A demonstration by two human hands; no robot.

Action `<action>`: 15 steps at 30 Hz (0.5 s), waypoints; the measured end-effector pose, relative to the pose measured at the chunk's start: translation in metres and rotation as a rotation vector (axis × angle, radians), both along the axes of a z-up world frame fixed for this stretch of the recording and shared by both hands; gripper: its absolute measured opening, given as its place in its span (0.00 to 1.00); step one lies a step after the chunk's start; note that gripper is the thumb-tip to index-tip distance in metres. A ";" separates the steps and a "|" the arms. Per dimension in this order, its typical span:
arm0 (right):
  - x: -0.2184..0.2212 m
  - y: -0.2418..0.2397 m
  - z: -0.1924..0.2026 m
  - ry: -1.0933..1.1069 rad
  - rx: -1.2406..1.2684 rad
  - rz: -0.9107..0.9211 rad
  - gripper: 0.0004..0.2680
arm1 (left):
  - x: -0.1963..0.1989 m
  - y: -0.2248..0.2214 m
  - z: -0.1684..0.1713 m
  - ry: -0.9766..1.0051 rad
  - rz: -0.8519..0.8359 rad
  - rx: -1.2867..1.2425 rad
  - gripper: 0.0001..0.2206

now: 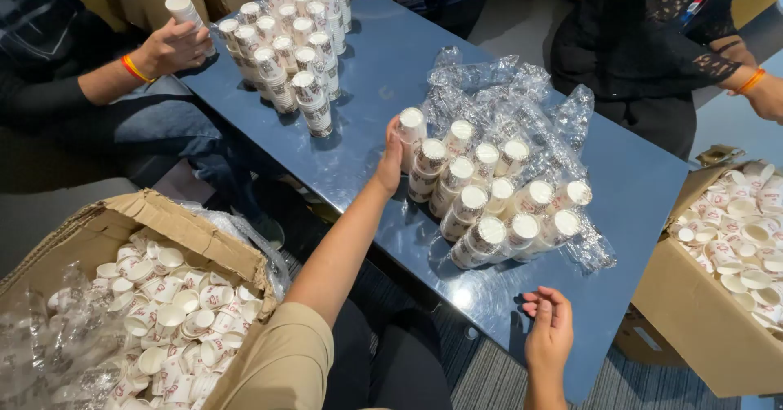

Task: Stack and organize small paper cups into plastic sleeves and cardboard boxes for shipping.

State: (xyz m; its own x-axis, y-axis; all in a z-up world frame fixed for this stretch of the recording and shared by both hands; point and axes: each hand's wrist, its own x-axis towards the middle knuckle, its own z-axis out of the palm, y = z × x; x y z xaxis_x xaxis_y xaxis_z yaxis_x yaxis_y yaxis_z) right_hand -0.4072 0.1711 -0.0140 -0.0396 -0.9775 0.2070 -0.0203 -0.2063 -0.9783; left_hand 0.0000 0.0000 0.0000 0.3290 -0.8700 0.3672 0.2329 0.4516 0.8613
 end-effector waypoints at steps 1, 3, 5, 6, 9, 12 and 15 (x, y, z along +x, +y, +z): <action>0.000 -0.001 0.000 0.000 0.000 0.000 0.10 | -0.005 0.002 0.004 0.000 0.000 0.000 0.36; -0.001 -0.001 -0.002 0.064 0.019 -0.023 0.11 | -0.015 0.007 0.012 0.030 -0.186 -0.110 0.38; 0.000 -0.001 -0.002 0.069 0.024 -0.017 0.11 | -0.019 0.016 0.024 0.038 -0.229 -0.066 0.39; 0.000 -0.001 -0.002 0.073 0.028 -0.011 0.11 | -0.021 0.021 0.030 0.046 -0.274 -0.023 0.40; 0.002 0.001 0.002 0.093 0.034 -0.018 0.11 | -0.022 0.028 0.038 0.065 -0.340 -0.032 0.42; 0.001 0.000 0.001 0.099 0.036 -0.013 0.11 | -0.022 0.028 0.029 0.077 -0.337 0.003 0.42; 0.000 -0.003 0.004 0.129 0.031 -0.022 0.12 | -0.024 0.026 0.015 0.116 -0.309 0.031 0.42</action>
